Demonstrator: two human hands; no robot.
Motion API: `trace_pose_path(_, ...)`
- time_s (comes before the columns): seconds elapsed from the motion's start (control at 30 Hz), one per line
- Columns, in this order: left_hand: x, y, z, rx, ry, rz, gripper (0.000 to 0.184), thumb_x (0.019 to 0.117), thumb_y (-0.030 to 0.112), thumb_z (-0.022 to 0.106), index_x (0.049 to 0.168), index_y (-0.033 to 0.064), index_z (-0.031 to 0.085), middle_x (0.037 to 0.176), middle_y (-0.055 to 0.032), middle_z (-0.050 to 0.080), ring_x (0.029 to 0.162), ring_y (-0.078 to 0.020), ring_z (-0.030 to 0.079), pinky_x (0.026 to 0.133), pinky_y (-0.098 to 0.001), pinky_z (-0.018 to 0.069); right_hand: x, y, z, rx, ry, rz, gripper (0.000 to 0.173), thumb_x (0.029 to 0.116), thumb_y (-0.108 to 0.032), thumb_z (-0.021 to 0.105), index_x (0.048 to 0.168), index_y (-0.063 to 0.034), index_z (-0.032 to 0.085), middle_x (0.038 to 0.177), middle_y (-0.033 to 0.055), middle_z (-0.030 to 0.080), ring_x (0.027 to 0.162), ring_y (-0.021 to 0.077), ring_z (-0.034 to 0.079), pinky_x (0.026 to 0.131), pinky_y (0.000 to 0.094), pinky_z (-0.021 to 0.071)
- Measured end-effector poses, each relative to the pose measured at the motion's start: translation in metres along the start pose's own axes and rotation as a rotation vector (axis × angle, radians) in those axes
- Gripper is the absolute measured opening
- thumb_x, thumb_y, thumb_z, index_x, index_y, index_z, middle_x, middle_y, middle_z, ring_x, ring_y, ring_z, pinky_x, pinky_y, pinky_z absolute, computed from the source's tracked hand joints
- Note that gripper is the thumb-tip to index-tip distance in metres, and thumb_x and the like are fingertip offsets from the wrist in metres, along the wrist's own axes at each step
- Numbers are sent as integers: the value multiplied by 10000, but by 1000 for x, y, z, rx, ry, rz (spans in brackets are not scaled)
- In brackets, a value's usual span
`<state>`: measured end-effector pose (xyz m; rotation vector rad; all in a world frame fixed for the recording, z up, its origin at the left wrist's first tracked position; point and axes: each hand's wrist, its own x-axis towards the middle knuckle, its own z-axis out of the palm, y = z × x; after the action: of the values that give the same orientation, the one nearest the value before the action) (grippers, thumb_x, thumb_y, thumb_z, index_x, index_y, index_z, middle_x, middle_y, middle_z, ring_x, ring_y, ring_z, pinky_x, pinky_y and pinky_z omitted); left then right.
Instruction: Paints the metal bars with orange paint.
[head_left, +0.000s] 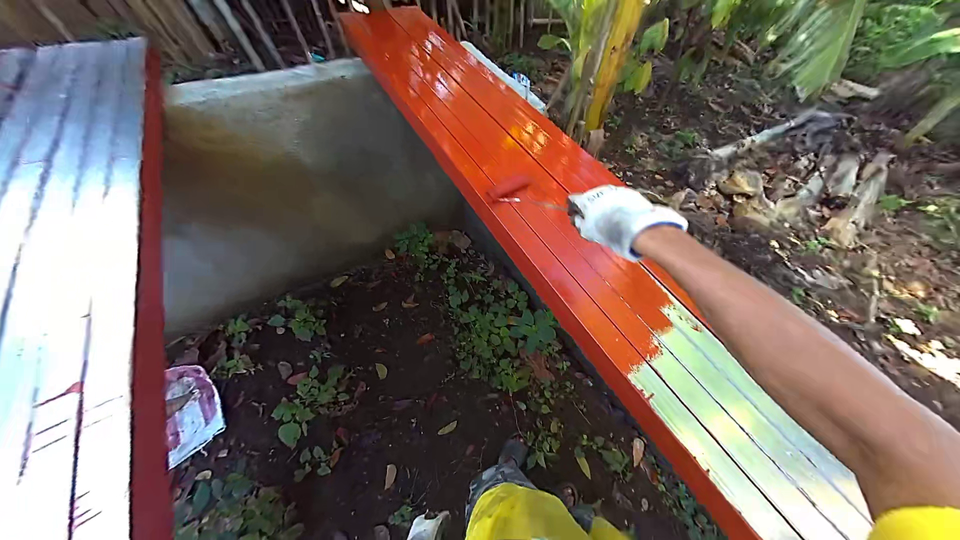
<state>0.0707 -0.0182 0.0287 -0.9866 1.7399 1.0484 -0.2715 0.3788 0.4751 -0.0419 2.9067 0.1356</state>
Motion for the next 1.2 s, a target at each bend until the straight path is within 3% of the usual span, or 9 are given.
trace_pose_path(0.23, 48, -9, 3, 80, -33, 32, 444, 1024, 317, 638, 1308, -22, 606, 1103, -227, 702, 953, -325, 707, 820, -506, 597, -52, 44, 14, -115, -37, 72, 288, 1027, -250, 529, 1246, -102, 641, 1055, 218, 679, 1025, 445, 664, 781, 656, 515)
trace_pose_path(0.4, 56, 27, 7, 119, -79, 53, 427, 1039, 296, 619, 1310, -32, 589, 1051, -223, 698, 872, -300, 705, 771, -473, 600, -165, 82, 51, 46, -229, 134, 466, 1075, -286, 470, 1531, -192, 454, 1002, 170, 693, 941, 385, 682, 796, 600, 527)
trace_pose_path(0.5, 50, 57, 14, 131, -73, 82, 412, 1039, 293, 614, 1308, -20, 592, 1035, -209, 694, 838, -280, 695, 745, -456, 593, -266, 145, 121, -20, 123, -96, 467, 1039, -404, 448, 1453, -219, 562, 824, 5, 683, 642, 188, 654, 512, 466, 531)
trace_pose_path(0.6, 48, 79, 21, 127, -59, 110, 401, 1040, 283, 612, 1306, -16, 591, 1048, -208, 694, 857, -279, 698, 762, -457, 594, -326, 130, 83, 62, -263, 130, 547, 1014, -355, 511, 1555, -343, 436, 955, -15, 729, 794, 204, 710, 707, 519, 583)
trace_pose_path(0.73, 38, 90, 36, 63, -45, 152, 400, 1043, 253, 615, 1332, -20, 576, 1106, -217, 693, 901, -281, 706, 790, -446, 596, -405, 190, 146, 263, 85, -75, 414, 996, -348, 464, 1360, -228, 621, 855, -35, 687, 673, 106, 644, 563, 360, 540)
trace_pose_path(0.83, 27, 85, 47, 113, -68, 148, 397, 1042, 246, 618, 1337, -17, 578, 1127, -220, 689, 926, -284, 705, 813, -445, 593, -370, 173, 93, 108, -222, 16, 513, 977, -275, 557, 1490, -263, 550, 992, 34, 743, 851, 218, 725, 757, 505, 594)
trace_pose_path(0.9, 25, 73, 52, 184, -76, 130, 407, 1039, 279, 622, 1329, -4, 587, 1116, -210, 694, 928, -282, 700, 816, -456, 585, -328, 162, 72, 22, -316, 22, 520, 996, -353, 558, 1513, -312, 514, 956, 45, 735, 829, 249, 714, 733, 545, 572)
trace_pose_path(0.97, 32, 56, 54, 228, -80, 116, 420, 1034, 301, 627, 1328, 2, 592, 1111, -210, 692, 926, -292, 693, 816, -469, 580, -287, 151, 59, 9, -279, -23, 391, 1013, -400, 525, 1385, -301, 592, 875, 18, 708, 766, 216, 700, 651, 499, 575)
trace_pose_path(1.2, 30, 16, 57, 227, -69, 39, 421, 1026, 271, 645, 1316, -28, 591, 1114, -237, 686, 930, -316, 701, 812, -481, 593, -174, 92, 33, 97, -228, -62, 264, 1069, -234, 494, 1245, -113, 650, 968, 116, 686, 936, 298, 675, 841, 541, 522)
